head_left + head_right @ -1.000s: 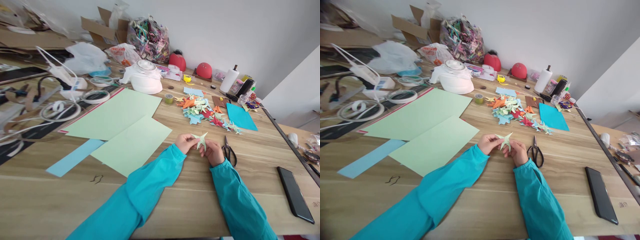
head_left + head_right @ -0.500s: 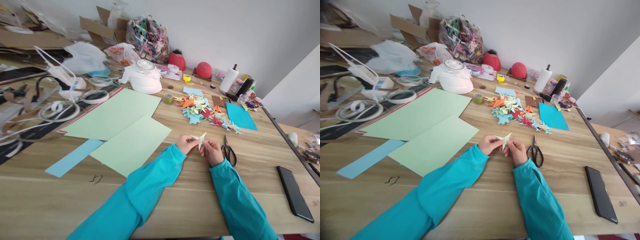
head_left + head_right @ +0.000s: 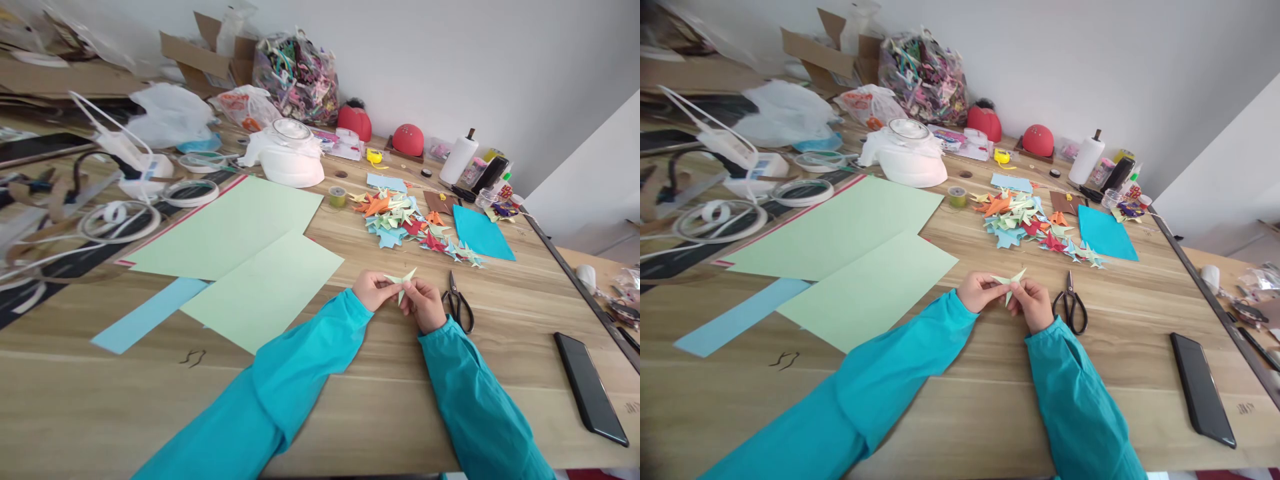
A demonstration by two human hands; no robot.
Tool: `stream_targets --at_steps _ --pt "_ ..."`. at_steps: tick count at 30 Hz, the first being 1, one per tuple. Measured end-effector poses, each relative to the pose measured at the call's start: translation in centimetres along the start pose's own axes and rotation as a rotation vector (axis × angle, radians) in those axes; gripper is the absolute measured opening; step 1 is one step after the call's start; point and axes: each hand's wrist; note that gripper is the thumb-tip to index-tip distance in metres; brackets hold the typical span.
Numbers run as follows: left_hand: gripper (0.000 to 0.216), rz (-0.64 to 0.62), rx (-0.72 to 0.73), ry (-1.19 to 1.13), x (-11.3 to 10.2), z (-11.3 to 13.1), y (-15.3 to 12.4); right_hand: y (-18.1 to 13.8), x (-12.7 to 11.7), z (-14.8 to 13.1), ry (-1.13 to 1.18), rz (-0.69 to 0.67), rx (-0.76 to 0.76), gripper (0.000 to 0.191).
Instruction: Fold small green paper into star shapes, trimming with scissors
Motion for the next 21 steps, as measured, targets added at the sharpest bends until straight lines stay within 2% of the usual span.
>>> stream_targets --at_steps 7,11,16,21 --pt "0.038 -0.095 -0.094 -0.211 -0.21 0.45 -0.06 -0.15 0.19 -0.14 -0.052 0.026 -0.075 0.033" --pt "0.036 -0.015 -0.054 -0.127 -0.16 0.50 -0.10 -0.22 0.27 -0.31 -0.102 0.027 -0.073 0.033" --pt "0.037 -0.022 -0.025 -0.095 -0.19 0.46 0.03 -0.10 0.21 -0.21 -0.096 0.019 -0.032 0.034" --pt "0.037 -0.025 -0.041 -0.107 -0.21 0.34 0.13 0.01 0.15 -0.30 -0.097 -0.044 0.000 0.033"
Point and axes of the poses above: each hand's wrist, its own y-axis towards the middle knuckle, its own x-axis out of the palm, z = x × y, and after that the axes turned 1 degree about y, right-handed
